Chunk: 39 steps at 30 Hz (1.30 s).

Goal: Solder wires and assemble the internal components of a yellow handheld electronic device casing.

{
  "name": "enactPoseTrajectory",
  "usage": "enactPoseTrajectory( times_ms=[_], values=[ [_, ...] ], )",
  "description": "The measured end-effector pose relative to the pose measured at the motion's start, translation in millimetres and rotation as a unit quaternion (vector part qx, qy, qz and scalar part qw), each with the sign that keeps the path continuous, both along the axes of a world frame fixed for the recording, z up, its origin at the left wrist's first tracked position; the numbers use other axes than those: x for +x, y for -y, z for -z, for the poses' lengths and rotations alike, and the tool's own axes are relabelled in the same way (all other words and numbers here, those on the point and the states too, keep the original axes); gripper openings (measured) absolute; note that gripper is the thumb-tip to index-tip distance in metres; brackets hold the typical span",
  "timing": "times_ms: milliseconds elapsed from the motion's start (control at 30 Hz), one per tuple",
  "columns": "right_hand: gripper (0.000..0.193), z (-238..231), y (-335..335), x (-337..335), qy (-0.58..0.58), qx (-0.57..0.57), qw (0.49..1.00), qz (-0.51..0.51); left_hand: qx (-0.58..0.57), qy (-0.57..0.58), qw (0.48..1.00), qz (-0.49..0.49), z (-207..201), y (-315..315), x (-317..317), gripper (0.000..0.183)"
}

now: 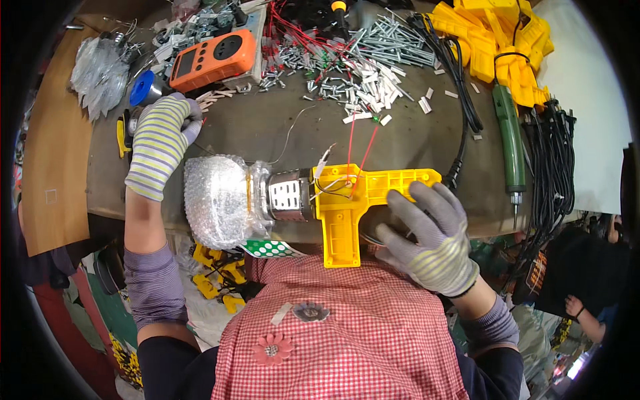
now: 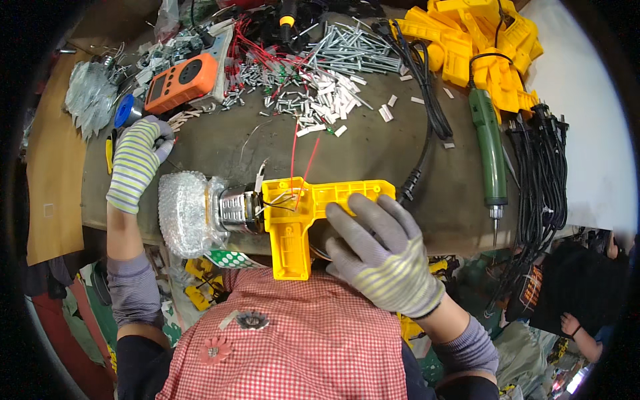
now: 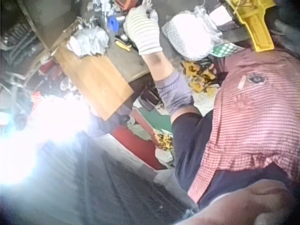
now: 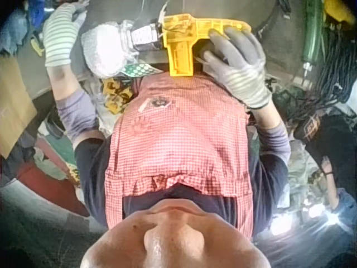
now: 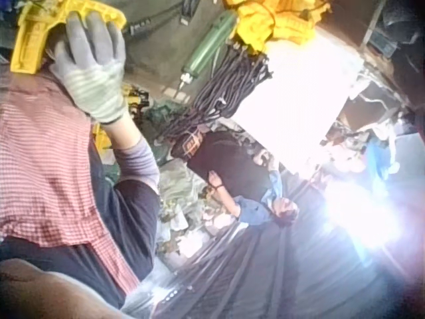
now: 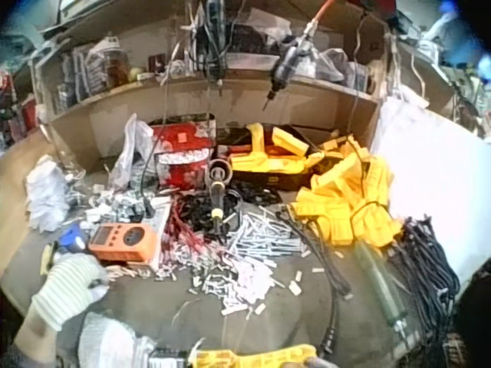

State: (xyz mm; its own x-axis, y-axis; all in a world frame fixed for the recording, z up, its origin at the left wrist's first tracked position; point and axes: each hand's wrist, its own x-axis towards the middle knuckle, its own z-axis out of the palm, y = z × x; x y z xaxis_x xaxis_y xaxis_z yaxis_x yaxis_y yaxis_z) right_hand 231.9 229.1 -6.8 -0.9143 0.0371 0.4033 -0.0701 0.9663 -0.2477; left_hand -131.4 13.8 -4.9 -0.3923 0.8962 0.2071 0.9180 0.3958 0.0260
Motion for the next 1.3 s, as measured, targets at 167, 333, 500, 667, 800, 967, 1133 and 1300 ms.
enactPoseTrajectory(
  times_ms=[167,333,500,667,800,967,1133,1300],
  values=[
    [0.021,2.1,-16.3,8.1,0.025,-0.078,0.989,-0.120,-0.005,0.004,1.000,0.020,2.6,-6.9,-2.1,0.011],
    [0.026,-32.6,-31.5,-3.5,0.067,-0.297,0.953,0.015,0.000,-0.029,0.998,0.054,5.7,-4.5,-7.6,0.014],
    [0.022,-47.6,-33.3,-46.2,0.107,-0.422,0.897,0.072,-0.036,-0.079,0.996,0.015,9.4,-5.7,-4.3,0.014],
    [0.026,-44.5,-33.0,-63.6,0.110,-0.482,0.867,0.056,0.195,-0.027,0.980,-0.007,-9.1,-13.5,51.4,0.019],
    [0.025,-44.8,-26.1,-62.4,0.096,-0.556,0.822,0.081,0.329,0.336,0.882,0.017,-28.7,-41.3,127.0,0.008],
    [0.024,-25.5,-18.5,-63.9,-0.027,-0.561,0.827,-0.017,0.347,0.590,0.728,-0.038,-35.3,-62.9,163.9,0.014],
    [0.023,-20.2,-17.6,-62.2,-0.044,-0.529,0.847,-0.031,0.352,0.639,0.684,-0.014,-26.1,-61.6,160.7,0.019],
    [0.025,-21.8,-20.5,-61.6,-0.006,-0.505,0.862,-0.032,0.357,0.629,0.691,-0.002,-25.8,-60.0,162.0,0.019]
  ],
)
